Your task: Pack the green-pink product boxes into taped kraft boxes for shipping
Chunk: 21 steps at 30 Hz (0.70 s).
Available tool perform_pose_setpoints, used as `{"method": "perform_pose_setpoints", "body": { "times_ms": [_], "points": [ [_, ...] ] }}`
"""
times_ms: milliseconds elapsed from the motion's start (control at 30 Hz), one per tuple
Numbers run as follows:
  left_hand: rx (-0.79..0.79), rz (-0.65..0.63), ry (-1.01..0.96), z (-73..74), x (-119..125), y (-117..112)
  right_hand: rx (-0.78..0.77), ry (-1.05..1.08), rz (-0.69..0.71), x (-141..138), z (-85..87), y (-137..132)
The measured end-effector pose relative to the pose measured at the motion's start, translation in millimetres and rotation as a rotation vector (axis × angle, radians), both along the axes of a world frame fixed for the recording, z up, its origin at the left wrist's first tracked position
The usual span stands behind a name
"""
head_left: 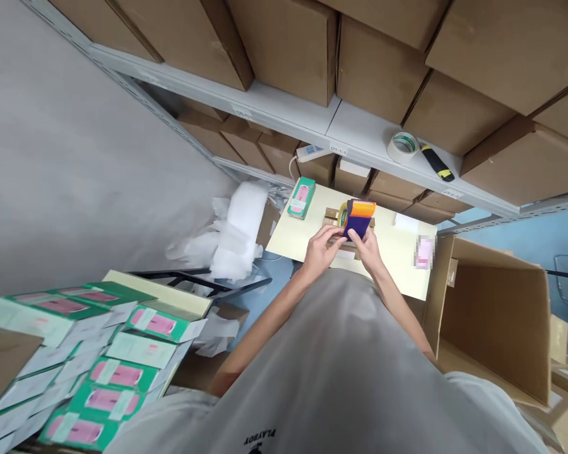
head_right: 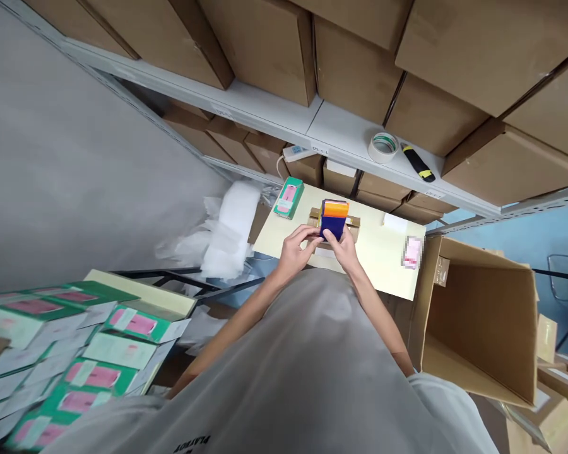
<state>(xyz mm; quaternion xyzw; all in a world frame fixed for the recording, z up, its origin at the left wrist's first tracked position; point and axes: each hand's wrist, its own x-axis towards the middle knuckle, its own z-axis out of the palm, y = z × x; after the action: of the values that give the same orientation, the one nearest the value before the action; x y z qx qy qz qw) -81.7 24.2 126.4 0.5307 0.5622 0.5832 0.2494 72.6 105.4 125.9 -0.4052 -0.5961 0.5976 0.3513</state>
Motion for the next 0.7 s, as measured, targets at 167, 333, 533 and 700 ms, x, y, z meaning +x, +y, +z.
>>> {"method": "perform_pose_setpoints", "body": {
  "times_ms": [167,333,533,700],
  "points": [
    [-0.014,0.036,0.030,21.3,-15.4,0.1,0.112,-0.042,0.004,7.9,-0.5,-5.1],
    [0.060,0.035,0.043,65.5,-36.6,12.4,0.223,-0.127,0.066,22.1,9.0,-11.9],
    [-0.014,-0.143,0.097,95.5,-53.5,24.3,0.424,-0.308,0.176,46.9,20.5,-1.3],
    [-0.073,-0.250,0.072,104.7,-59.1,26.9,0.545,-0.365,0.268,60.4,26.2,11.1]
  ]
}}
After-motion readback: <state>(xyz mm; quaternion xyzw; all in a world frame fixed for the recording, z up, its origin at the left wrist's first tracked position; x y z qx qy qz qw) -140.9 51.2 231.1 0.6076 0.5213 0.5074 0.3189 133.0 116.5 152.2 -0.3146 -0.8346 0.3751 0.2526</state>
